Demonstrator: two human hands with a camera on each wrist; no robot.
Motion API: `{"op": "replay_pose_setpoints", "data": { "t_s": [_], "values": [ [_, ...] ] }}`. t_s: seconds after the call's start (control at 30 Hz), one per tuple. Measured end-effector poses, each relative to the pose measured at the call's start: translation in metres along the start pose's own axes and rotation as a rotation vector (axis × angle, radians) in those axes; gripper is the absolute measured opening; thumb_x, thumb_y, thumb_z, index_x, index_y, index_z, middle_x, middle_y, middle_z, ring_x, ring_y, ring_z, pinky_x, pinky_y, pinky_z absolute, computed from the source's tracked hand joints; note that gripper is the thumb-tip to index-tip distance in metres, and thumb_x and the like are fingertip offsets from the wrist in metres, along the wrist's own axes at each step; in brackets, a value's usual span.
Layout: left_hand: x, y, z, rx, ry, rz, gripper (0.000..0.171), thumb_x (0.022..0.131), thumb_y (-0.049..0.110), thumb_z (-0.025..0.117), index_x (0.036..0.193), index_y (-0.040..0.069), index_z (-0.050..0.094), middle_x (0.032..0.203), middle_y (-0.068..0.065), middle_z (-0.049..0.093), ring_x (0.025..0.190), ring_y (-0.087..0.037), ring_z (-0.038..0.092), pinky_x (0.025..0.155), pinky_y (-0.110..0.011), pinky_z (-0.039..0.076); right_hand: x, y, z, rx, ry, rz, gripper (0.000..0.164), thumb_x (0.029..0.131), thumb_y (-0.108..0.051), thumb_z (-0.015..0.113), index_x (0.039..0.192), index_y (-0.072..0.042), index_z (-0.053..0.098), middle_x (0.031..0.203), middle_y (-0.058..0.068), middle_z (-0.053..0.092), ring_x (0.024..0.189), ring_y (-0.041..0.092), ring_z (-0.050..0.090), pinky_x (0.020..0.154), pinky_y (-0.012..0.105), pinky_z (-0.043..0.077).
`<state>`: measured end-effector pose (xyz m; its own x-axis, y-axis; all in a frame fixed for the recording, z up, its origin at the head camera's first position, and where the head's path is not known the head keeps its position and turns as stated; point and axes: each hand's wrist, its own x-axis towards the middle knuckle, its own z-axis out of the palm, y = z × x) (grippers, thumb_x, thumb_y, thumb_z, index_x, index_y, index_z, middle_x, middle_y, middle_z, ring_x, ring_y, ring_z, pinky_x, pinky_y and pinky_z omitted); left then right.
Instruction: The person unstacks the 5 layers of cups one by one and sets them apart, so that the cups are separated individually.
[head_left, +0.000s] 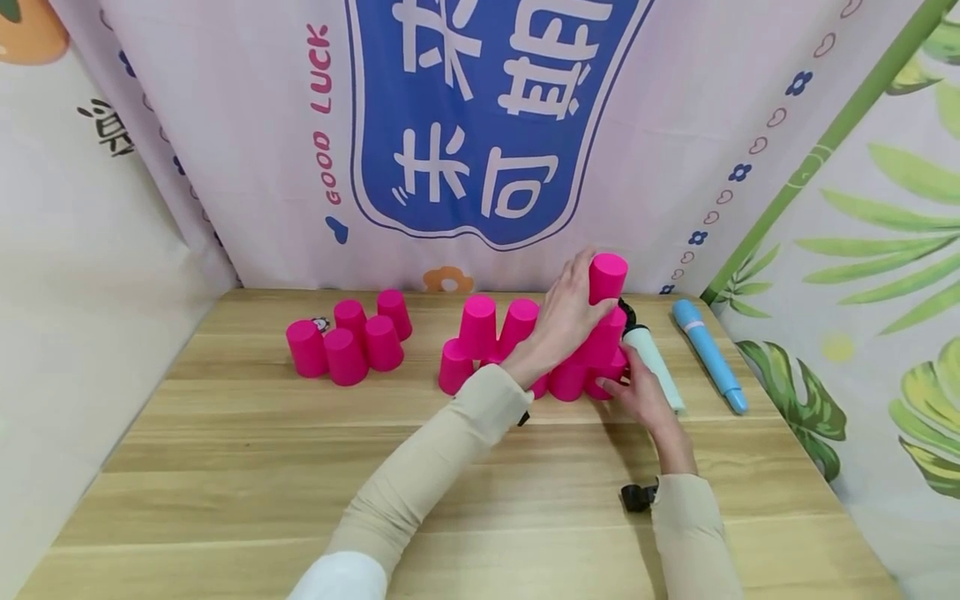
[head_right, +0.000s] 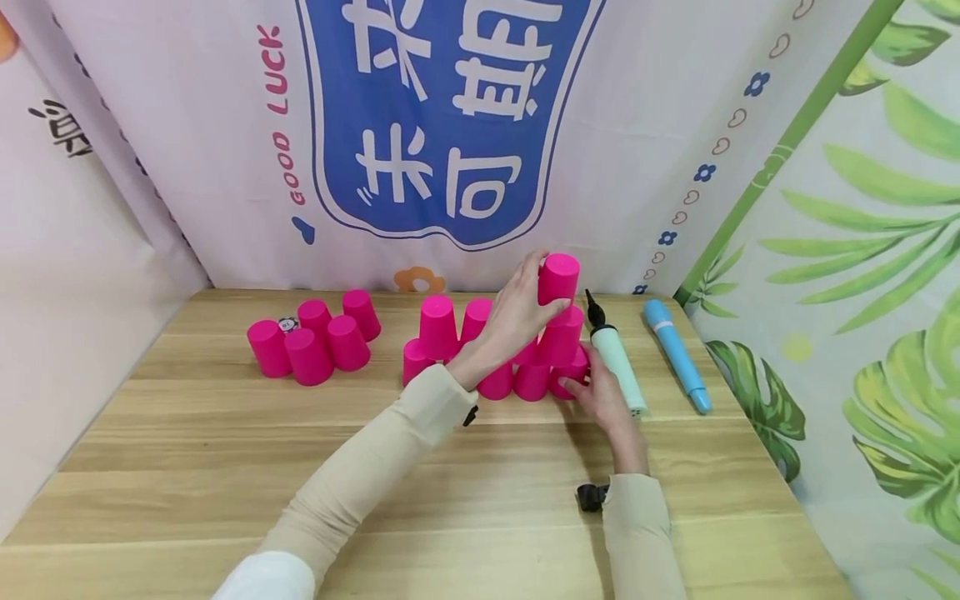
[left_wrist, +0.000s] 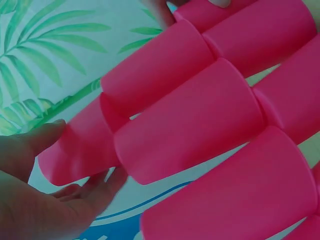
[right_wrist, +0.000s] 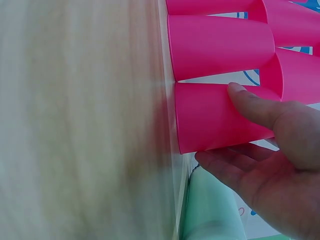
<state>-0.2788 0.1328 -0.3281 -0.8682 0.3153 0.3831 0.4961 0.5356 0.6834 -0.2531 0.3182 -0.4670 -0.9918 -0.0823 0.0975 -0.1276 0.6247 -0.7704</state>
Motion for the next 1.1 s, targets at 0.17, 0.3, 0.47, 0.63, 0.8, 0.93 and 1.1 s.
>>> {"op": "replay_pose_setpoints", "data": {
  "t_s": [0.17, 0.3, 0.47, 0.63, 0.8, 0.93, 1.1],
  "values": [
    [-0.003, -0.003, -0.004, -0.037, 0.001, 0.001, 0.077, 0.087, 0.022, 0.072, 0.149, 0.012, 0.027, 0.136, -0.007, 0.048, 0.118, -0.018, 0.053, 0.096, -0.030, 0.049, 0.000, 0.000, 0.001, 0.001, 0.004, -0.012, 0.072, 0.092, -0.011, 0.064, 0.150, -0.006, 0.022, 0.138, 0.024, 0.044, 0.123, 0.043, 0.047, 0.100, 0.053, 0.043],
    [-0.009, -0.002, -0.015, -0.043, 0.030, 0.018, 0.076, 0.086, 0.021, 0.073, 0.148, 0.012, 0.030, 0.134, -0.006, 0.048, 0.118, -0.017, 0.052, 0.095, -0.029, 0.049, 0.000, -0.001, 0.000, -0.001, 0.002, -0.006, 0.072, 0.092, -0.012, 0.065, 0.150, -0.005, 0.022, 0.136, 0.025, 0.045, 0.123, 0.043, 0.047, 0.100, 0.053, 0.043],
    [-0.017, -0.004, -0.029, -0.039, 0.057, 0.054, 0.074, 0.086, 0.020, 0.073, 0.146, 0.010, 0.031, 0.133, -0.008, 0.047, 0.117, -0.019, 0.052, 0.094, -0.029, 0.050, 0.001, 0.000, -0.001, -0.011, 0.015, -0.008, 0.071, 0.092, -0.010, 0.065, 0.149, -0.005, 0.023, 0.136, 0.026, 0.045, 0.122, 0.044, 0.047, 0.100, 0.053, 0.043],
    [-0.023, -0.012, -0.042, -0.026, 0.102, 0.076, 0.071, 0.087, 0.020, 0.072, 0.145, 0.009, 0.033, 0.132, -0.009, 0.047, 0.115, -0.019, 0.054, 0.090, -0.029, 0.052, 0.001, 0.001, 0.000, -0.013, 0.021, -0.034, 0.072, 0.091, -0.009, 0.065, 0.149, -0.003, 0.023, 0.135, 0.027, 0.046, 0.122, 0.045, 0.048, 0.099, 0.054, 0.043],
    [-0.028, -0.021, -0.058, -0.040, 0.170, 0.117, 0.073, 0.085, 0.019, 0.074, 0.144, 0.008, 0.032, 0.134, -0.010, 0.046, 0.118, -0.020, 0.052, 0.088, -0.030, 0.053, 0.002, -0.001, 0.000, -0.017, 0.024, -0.032, 0.071, 0.091, -0.008, 0.065, 0.149, -0.002, 0.023, 0.136, 0.027, 0.045, 0.122, 0.045, 0.047, 0.100, 0.054, 0.042],
    [-0.035, -0.029, -0.071, -0.044, 0.225, 0.134, 0.074, 0.084, 0.018, 0.075, 0.143, 0.009, 0.032, 0.130, -0.012, 0.047, 0.116, -0.022, 0.052, 0.084, -0.032, 0.055, 0.002, -0.001, 0.000, -0.015, 0.016, -0.012, 0.071, 0.092, -0.008, 0.064, 0.149, -0.002, 0.022, 0.139, 0.027, 0.042, 0.124, 0.045, 0.045, 0.102, 0.054, 0.040],
    [-0.046, -0.040, -0.088, -0.098, 0.255, 0.114, 0.072, 0.084, 0.015, 0.075, 0.143, 0.008, 0.033, 0.126, -0.013, 0.048, 0.111, -0.023, 0.053, 0.082, -0.034, 0.055, 0.002, -0.002, 0.000, -0.022, 0.009, -0.005, 0.073, 0.092, -0.010, 0.065, 0.149, -0.001, 0.021, 0.140, 0.028, 0.041, 0.124, 0.046, 0.045, 0.103, 0.054, 0.039]
  ]
}}
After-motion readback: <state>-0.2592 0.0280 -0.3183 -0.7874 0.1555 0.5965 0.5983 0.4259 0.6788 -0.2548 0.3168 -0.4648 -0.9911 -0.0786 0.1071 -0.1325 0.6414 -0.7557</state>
